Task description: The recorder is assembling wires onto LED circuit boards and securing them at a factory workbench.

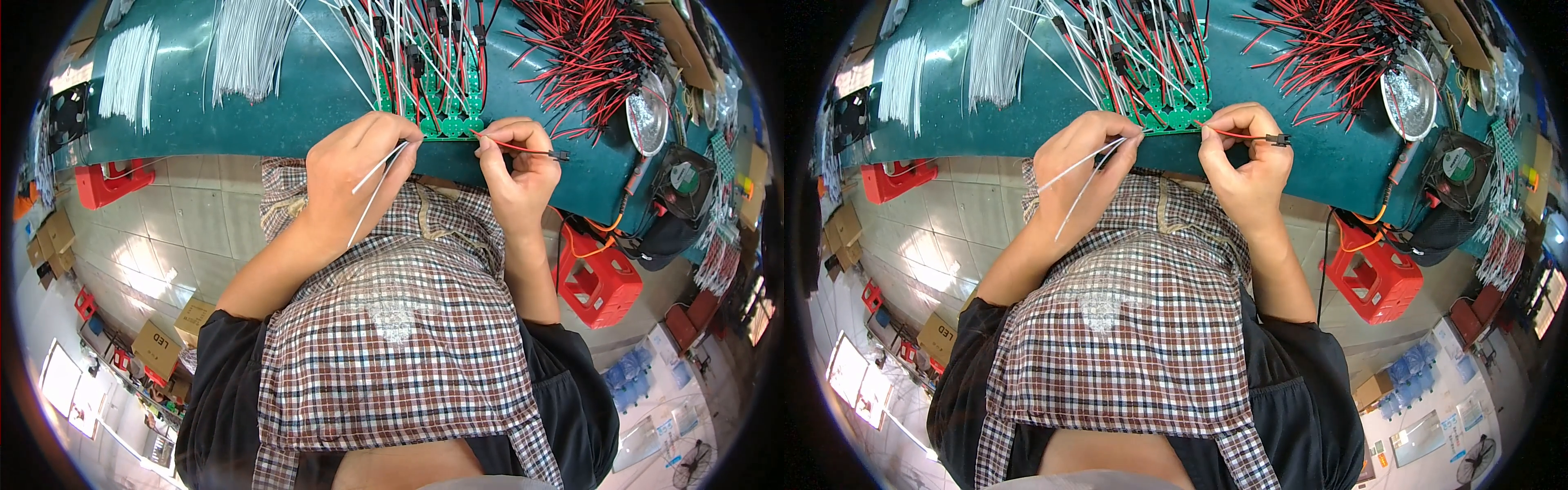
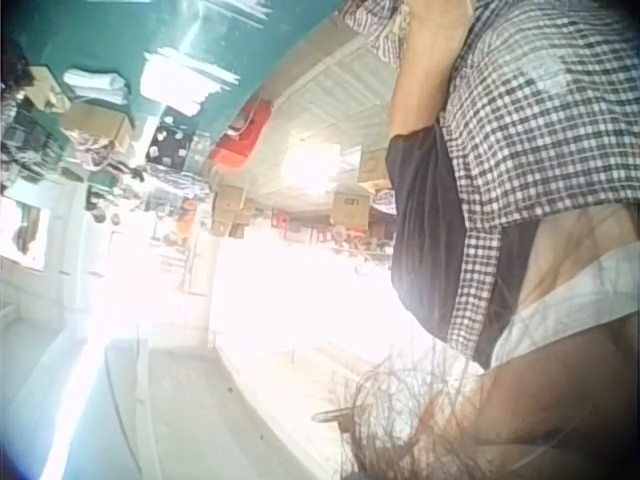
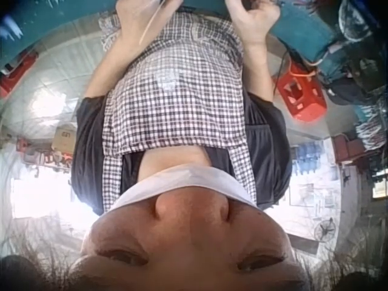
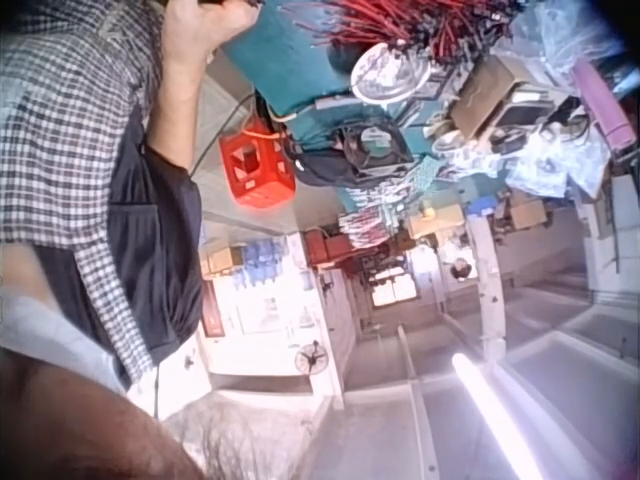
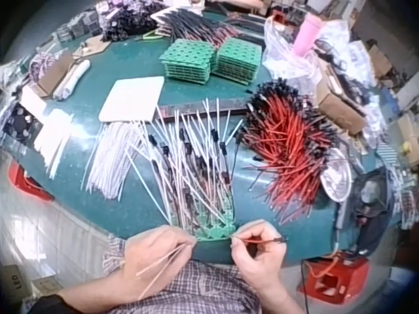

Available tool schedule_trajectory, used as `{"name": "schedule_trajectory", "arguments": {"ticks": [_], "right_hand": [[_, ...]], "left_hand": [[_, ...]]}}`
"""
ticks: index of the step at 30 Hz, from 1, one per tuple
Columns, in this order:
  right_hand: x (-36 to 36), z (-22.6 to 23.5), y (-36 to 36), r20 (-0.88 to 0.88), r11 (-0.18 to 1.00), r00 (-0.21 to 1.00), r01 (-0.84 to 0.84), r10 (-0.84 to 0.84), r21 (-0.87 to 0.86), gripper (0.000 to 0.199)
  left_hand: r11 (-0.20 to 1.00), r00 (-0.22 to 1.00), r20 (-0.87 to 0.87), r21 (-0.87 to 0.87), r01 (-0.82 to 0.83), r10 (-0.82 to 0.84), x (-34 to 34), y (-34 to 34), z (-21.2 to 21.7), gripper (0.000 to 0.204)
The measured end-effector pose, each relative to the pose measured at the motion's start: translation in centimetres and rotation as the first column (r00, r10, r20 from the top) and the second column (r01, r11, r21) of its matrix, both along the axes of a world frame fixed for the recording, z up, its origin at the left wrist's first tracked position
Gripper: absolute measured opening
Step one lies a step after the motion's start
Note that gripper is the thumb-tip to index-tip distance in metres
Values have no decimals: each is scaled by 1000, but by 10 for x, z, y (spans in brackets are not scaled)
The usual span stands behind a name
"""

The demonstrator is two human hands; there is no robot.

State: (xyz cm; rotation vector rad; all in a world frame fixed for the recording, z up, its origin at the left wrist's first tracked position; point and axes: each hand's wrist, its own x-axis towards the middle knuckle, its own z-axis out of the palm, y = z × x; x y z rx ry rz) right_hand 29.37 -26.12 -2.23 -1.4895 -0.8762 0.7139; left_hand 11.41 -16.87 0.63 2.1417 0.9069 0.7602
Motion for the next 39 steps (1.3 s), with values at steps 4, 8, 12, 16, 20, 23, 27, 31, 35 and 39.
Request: {"name": "schedule_trajectory", "arguments": {"ticks": [4, 8, 12, 16, 20, 23, 27, 31, 35, 39], "right_hand": [[0, 0, 0, 16, 1000, 1000, 9, -9, -1, 11], [-1, 2, 0, 28, 1000, 1000, 7, -6, -11, 11], [-4, 5, 1, 46, 998, 997, 56, -54, -42, 12], [-5, 5, 1, 65, 996, 997, 53, -49, -68, 12], [-4, 4, 2, 138, 996, 990, 42, -31, -80, 13], [-4, 3, 2, 142, 996, 989, 43, -31, -83, 13], [-3, 4, 3, 166, 995, 986, 40, -24, -95, 12], [-3, 5, 4, 187, 995, 982, 30, -11, -99, 11], [-4, 5, 4, 171, 992, 985, 41, -21, -117, 11], [-5, 4, 4, 178, 991, 983, 58, -36, -120, 11]], "left_hand": [[1000, 998, -58, -7, -15, 14, 4, -1, 0, 12], [999, 995, -94, -27, -27, 24, 7, 1, 6, 10], [1000, 980, -200, -4, -15, 14, 11, 4, 11, 14], [996, 953, -301, 90, -14, 40, 14, 5, 8, 18], [995, 947, -320, 97, -7, 38, 16, 5, 11, 18], [992, 949, -311, 122, -8, 46, 17, 5, 8, 18], [988, 962, -272, 155, 5, 38, 18, 4, 5, 18], [989, 965, -259, 146, 1, 38, 17, 4, 7, 16], [991, 959, -282, 134, 5, 33, 13, 5, 16, 14], [993, 974, -202, -47, -111, 99, -1, 15, 33, 14]]}}
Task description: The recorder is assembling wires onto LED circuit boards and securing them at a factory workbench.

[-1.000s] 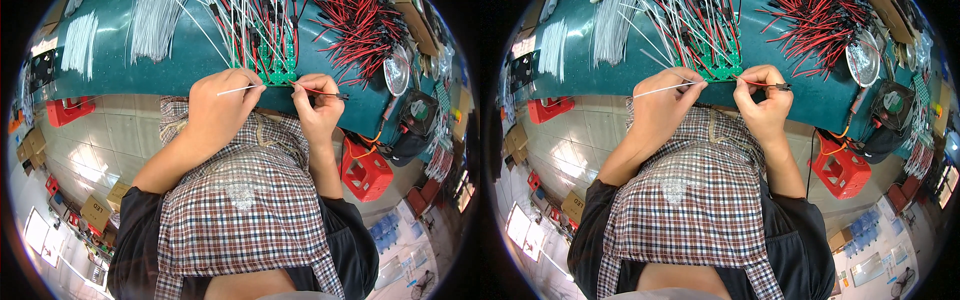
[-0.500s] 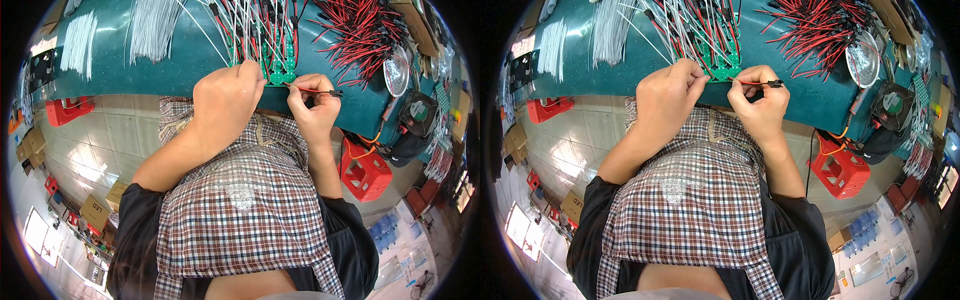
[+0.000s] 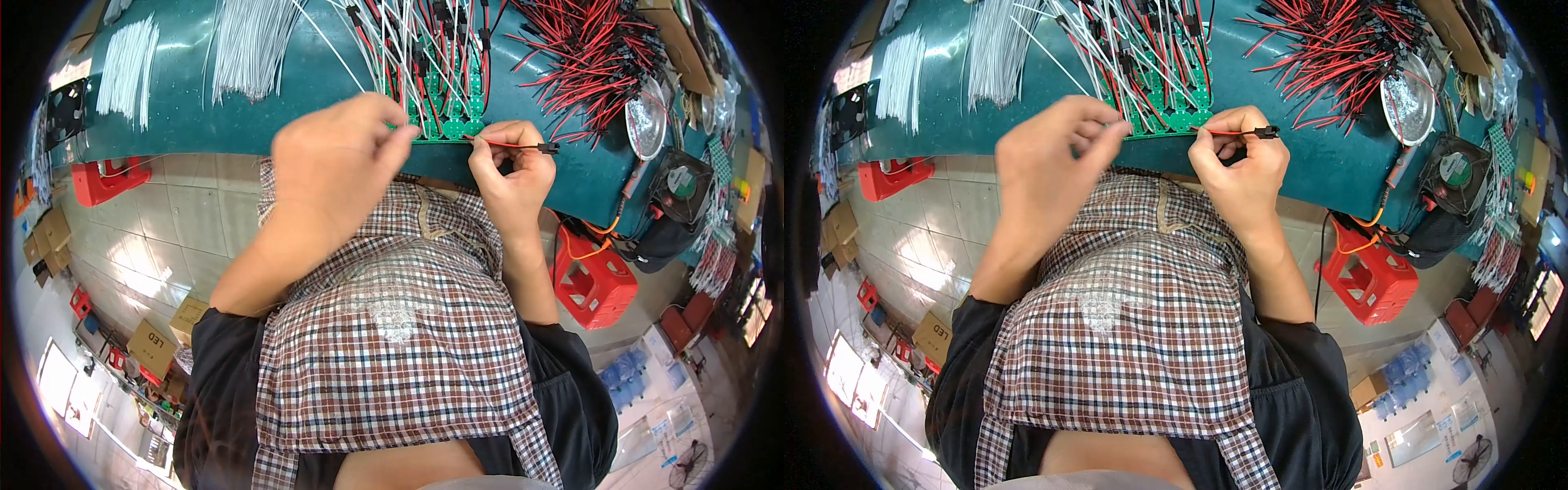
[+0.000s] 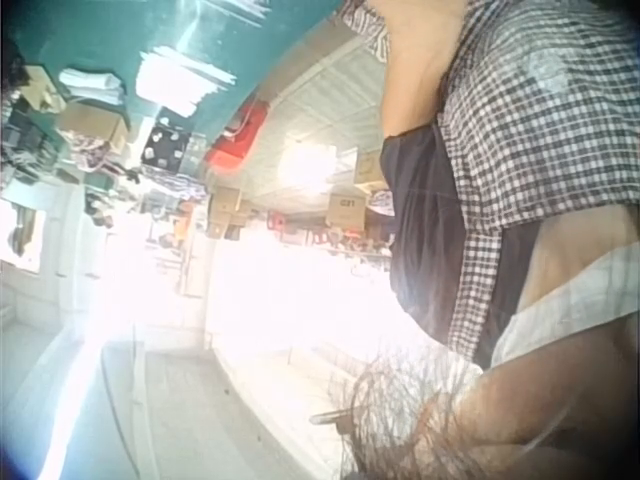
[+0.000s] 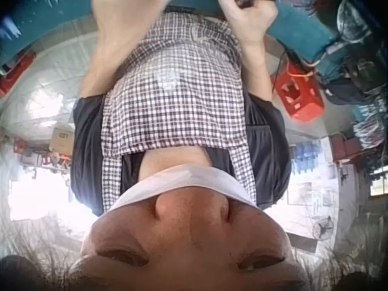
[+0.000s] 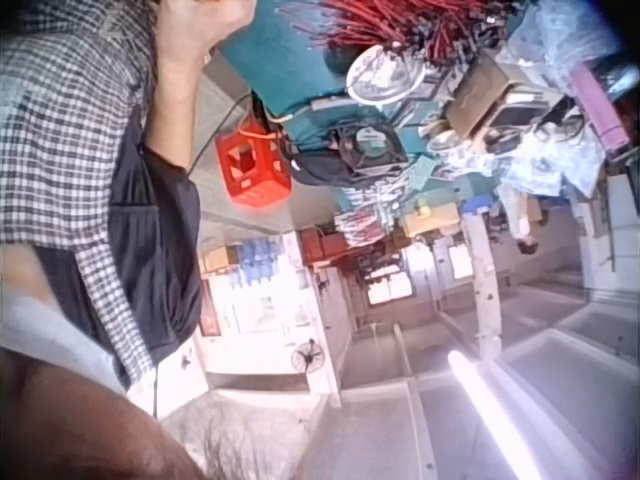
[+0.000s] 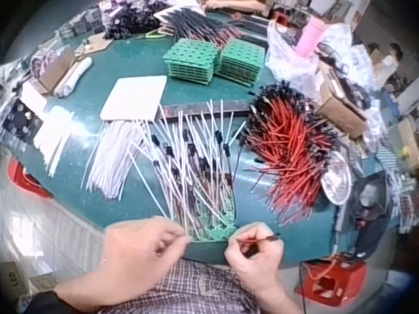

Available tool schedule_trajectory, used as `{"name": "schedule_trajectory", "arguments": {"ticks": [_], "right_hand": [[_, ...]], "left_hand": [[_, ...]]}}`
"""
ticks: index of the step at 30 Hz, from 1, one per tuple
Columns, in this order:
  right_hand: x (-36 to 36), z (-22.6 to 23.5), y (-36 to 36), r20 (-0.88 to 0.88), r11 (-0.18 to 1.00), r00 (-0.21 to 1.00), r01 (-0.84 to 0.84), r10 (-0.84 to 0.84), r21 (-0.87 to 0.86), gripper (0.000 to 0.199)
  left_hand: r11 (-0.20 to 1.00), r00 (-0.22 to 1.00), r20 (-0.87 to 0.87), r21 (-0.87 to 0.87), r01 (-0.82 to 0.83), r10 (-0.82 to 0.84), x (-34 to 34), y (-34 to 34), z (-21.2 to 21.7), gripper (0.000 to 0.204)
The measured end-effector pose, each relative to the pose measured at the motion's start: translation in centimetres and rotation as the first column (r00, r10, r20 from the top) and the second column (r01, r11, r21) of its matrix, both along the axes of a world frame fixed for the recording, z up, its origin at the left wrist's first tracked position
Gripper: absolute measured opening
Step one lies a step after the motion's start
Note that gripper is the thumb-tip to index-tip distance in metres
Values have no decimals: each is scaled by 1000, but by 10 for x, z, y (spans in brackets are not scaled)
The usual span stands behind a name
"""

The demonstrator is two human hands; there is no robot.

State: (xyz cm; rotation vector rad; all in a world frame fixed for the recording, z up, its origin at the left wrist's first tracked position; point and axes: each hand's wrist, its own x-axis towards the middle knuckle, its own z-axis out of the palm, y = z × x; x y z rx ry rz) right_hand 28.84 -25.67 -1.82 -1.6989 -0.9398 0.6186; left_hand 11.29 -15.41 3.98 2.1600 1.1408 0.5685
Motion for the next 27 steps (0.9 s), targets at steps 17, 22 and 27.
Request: {"name": "schedule_trajectory", "arguments": {"ticks": [17, 22, 27], "right_hand": [[-1, 9, 5, 277, 998, 959, -62, 60, -2, 15], [-1, 9, 7, 374, 998, 926, -60, 49, 17, 18], [0, 10, 6, 377, 999, 925, -37, 33, 3, 19]], "left_hand": [[781, 532, -575, 507, -364, 621, -199, 197, -35, 35], [797, 485, -633, 461, -389, 603, -248, 234, -57, 36], [805, 462, -669, 393, -445, 582, -242, 236, -54, 38]]}}
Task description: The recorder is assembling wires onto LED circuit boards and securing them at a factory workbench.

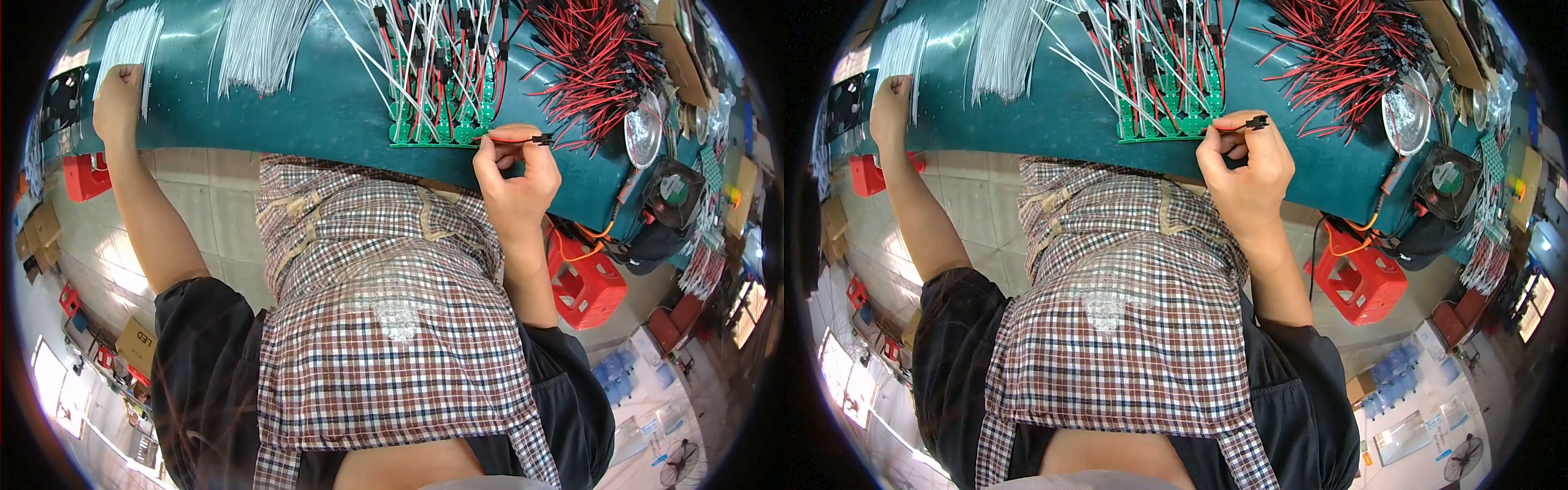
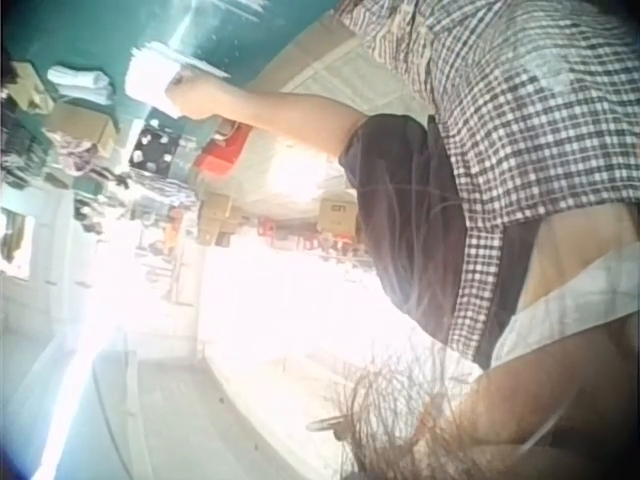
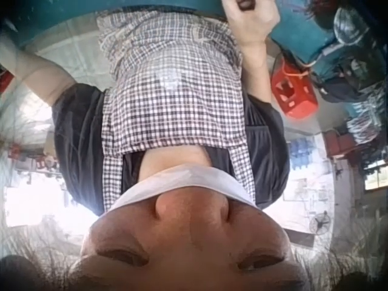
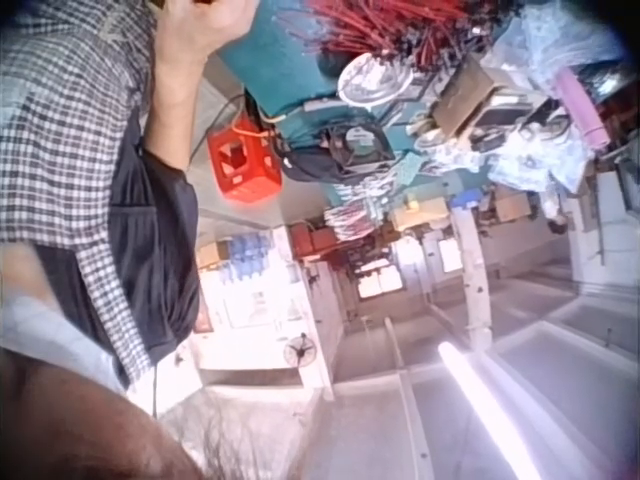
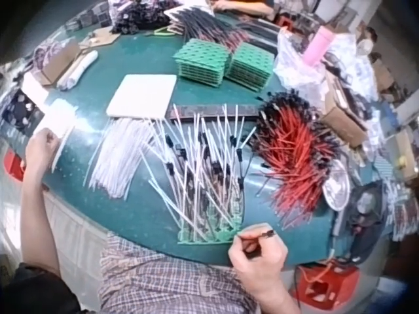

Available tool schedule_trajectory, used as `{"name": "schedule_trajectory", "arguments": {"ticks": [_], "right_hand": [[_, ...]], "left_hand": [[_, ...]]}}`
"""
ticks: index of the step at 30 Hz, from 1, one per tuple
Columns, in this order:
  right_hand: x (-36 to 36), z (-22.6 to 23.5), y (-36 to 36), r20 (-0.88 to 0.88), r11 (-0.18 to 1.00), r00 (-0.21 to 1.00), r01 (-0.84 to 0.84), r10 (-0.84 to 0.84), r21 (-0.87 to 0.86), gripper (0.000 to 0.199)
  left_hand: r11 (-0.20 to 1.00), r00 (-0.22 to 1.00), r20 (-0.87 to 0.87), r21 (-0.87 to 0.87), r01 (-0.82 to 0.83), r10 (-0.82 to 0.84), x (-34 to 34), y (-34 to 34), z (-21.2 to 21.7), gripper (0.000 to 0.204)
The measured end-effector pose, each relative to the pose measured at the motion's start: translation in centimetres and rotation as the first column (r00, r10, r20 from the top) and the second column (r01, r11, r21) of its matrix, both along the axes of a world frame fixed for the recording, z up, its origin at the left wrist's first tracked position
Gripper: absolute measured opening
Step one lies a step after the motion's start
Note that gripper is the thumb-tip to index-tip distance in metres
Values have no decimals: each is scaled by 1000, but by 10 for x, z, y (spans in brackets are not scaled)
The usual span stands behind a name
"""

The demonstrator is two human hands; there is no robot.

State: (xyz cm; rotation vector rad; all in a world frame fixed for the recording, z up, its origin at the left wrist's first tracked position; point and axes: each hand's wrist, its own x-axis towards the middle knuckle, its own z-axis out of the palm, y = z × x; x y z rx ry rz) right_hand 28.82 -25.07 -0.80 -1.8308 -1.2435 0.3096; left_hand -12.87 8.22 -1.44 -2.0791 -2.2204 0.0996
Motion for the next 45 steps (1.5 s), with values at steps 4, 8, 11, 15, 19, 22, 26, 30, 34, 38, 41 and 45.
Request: {"name": "schedule_trajectory", "arguments": {"ticks": [4, 8, 11, 15, 19, 22, 26, 30, 34, 38, 41, 45], "right_hand": [[-2, 3, 0, 4, 999, 1000, 8, -8, -36, 19], [-3, 7, 1, 33, 999, 999, -32, 33, -17, 18], [-4, 8, 1, 16, 997, 997, -72, 72, -18, 19], [-1, 5, 0, 87, 995, 991, -101, 101, -6, 24], [-5, 7, 4, 125, 992, 984, -126, 124, 9, 25], [-5, 6, 4, 107, 992, 986, -125, 125, -12, 23], [-3, 9, 2, 145, 991, 980, -128, 133, -39, 22], [-1, 7, 2, 76, 992, 990, -114, 118, -56, 20], [-2, 11, 6, 25, 986, 987, -159, 160, -46, 18], [1, 9, 6, 25, 982, 984, -177, 179, -57, 17], [4, 9, 4, 44, 980, 981, -187, 190, -73, 18], [5, 8, 2, -23, 982, 986, -168, 167, -84, 20]], "left_hand": [[1000, 999, -25, -8, 23, -23, -3, 6, -2, 39], [996, 986, -162, 68, 57, -45, 0, 1, -6, 40], [990, 980, -196, 127, 57, -32, 10, -8, 0, 42], [991, 989, 119, 117, 70, -84, 51, -40, 25, 41], [978, 746, 646, 6, 208, -163, 76, -60, 19, 36], [938, 669, 737, -155, 309, -99, 113, -79, 27, 31], [920, 704, 703, -204, 336, -101, 124, -76, 16, 28], [893, 704, 702, -244, 377, -105, 123, -63, -2, 26], [935, 752, 639, -144, 325, -163, 106, -70, 14, 26], [967, 715, 698, -203, 150, 35, 132, -98, 49, 24], [984, 473, 880, -121, 133, 44, 133, -114, 51, 22], [968, 279, 960, -48, 245, -23, 149, -154, 64, 16]]}}
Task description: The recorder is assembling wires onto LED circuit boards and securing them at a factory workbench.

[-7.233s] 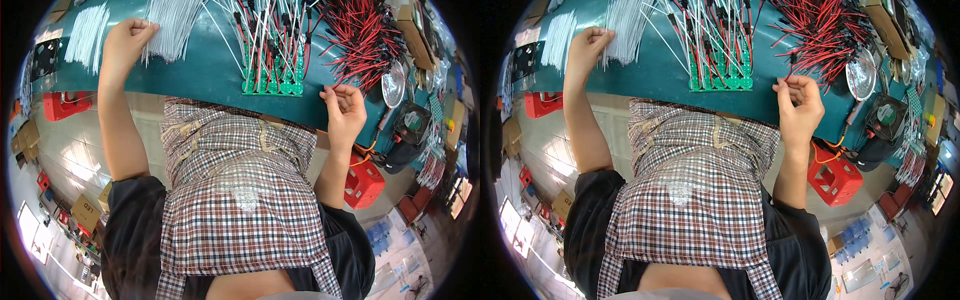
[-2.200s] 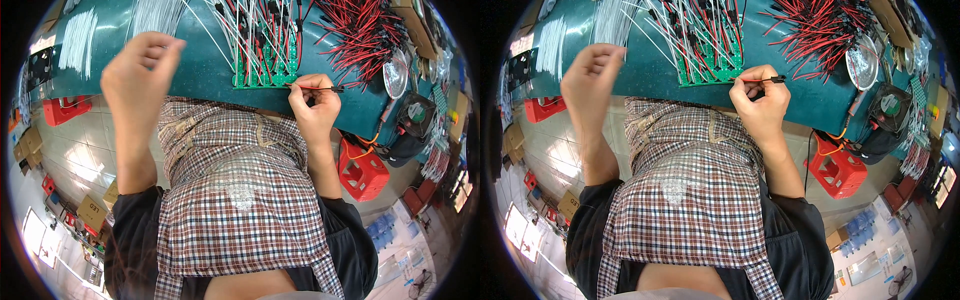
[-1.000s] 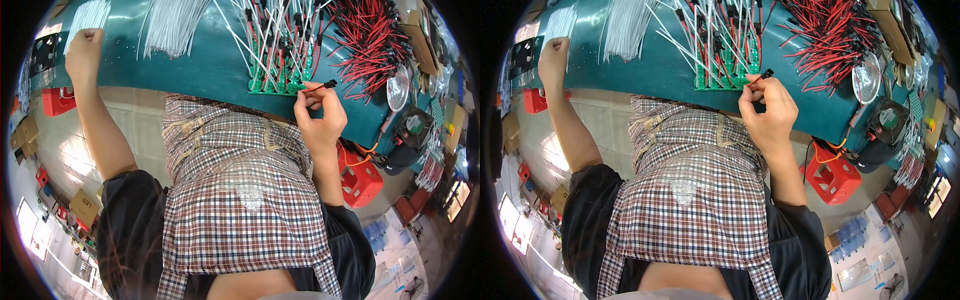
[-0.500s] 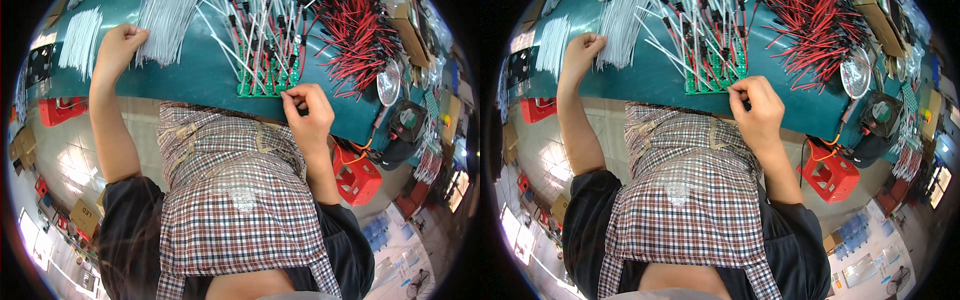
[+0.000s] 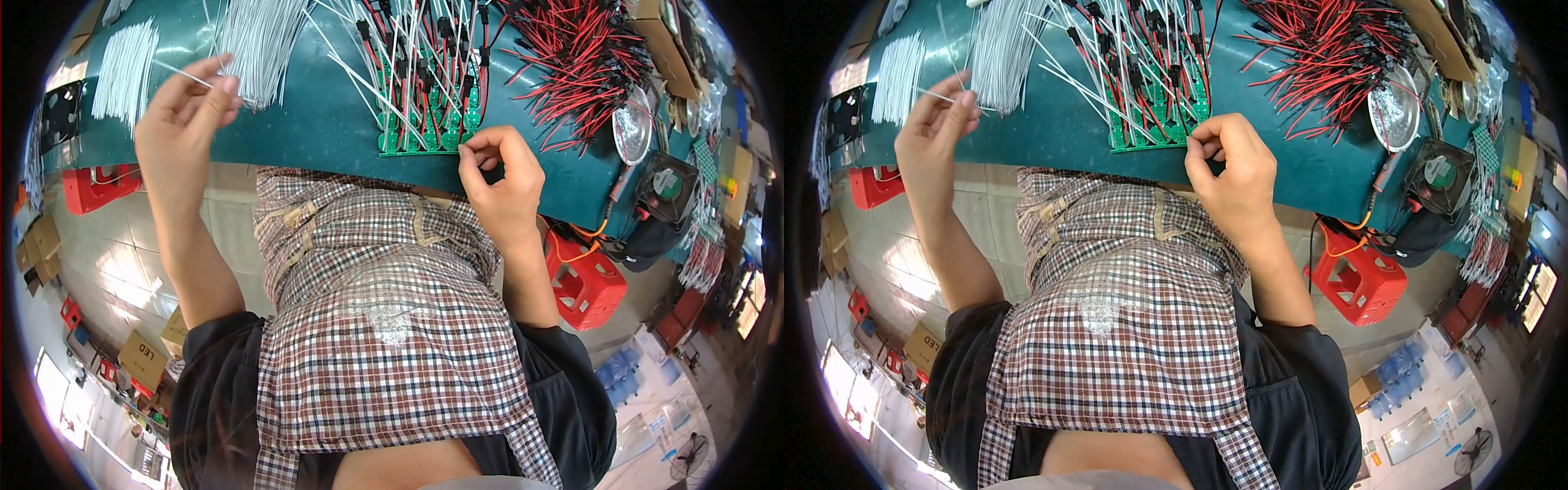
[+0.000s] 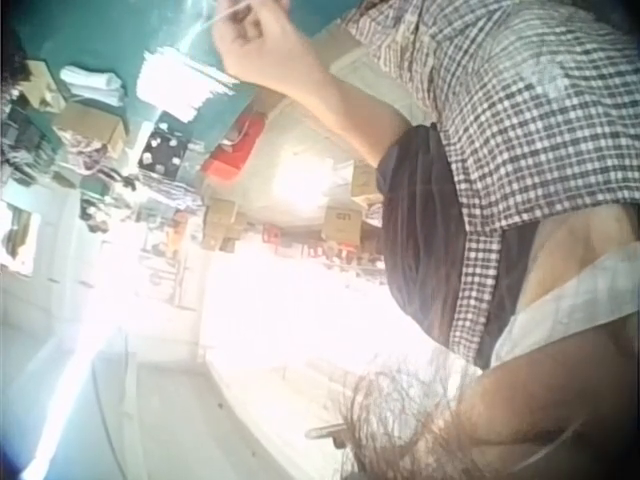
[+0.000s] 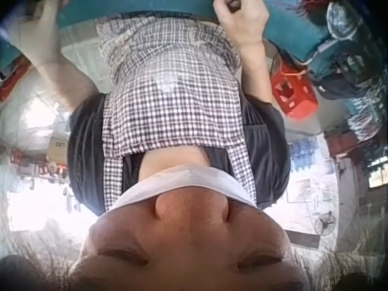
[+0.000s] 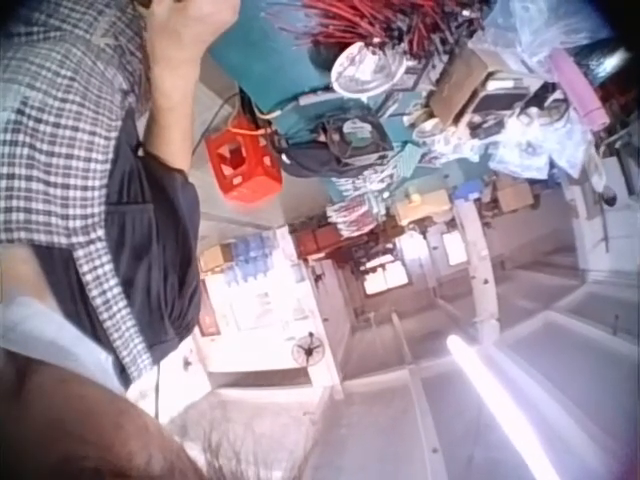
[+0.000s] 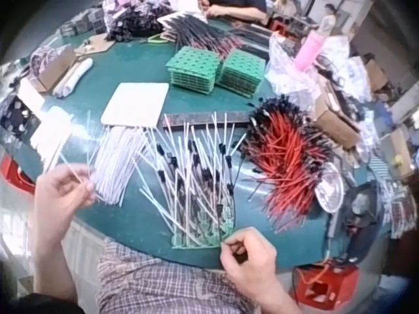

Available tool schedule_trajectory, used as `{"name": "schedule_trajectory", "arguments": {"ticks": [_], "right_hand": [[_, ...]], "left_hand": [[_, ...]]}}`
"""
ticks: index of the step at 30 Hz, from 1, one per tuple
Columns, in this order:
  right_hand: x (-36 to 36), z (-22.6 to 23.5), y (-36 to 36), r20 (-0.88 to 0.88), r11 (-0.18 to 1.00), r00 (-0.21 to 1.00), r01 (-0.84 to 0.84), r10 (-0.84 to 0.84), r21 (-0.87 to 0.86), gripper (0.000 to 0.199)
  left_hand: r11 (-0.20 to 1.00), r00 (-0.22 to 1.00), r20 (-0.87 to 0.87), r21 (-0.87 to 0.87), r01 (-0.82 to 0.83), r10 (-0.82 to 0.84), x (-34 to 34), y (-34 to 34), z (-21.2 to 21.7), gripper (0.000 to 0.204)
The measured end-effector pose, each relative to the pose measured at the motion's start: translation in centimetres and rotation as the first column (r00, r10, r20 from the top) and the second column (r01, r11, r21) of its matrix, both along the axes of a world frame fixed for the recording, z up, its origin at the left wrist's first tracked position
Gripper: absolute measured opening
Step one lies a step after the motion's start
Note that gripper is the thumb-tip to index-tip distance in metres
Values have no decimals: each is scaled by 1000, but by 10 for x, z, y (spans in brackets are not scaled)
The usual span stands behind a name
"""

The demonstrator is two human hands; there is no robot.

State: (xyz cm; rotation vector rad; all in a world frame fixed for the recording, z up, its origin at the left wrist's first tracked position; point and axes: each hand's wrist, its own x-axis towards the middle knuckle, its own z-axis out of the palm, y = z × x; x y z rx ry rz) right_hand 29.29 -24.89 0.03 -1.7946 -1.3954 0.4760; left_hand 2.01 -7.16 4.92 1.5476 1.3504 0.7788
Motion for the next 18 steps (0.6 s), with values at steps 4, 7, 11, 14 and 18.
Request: {"name": "schedule_trajectory", "arguments": {"ticks": [4, 7, 11, 14, 18], "right_hand": [[-2, 0, -1, -71, 999, 996, 53, -53, -4, 19], [0, 1, 1, -61, 1000, 998, 26, -26, 4, 17], [0, 3, 3, -40, 1000, 999, 0, 0, -6, 13], [0, 2, 3, -46, 1000, 999, 2, -2, 1, 13], [0, 3, 4, -69, 1000, 998, 0, -1, -18, 13]], "left_hand": [[996, 987, 149, -48, 69, -61, 20, -39, -17, 11], [981, 977, -97, -52, 185, -189, 32, -59, -25, 12], [988, 987, -40, 2, 154, -154, 36, -69, -31, 11], [964, 980, 107, -192, 184, -166, 49, -78, -13, 11], [953, 951, 159, -102, 284, -266, 77, -91, -16, 12]]}}
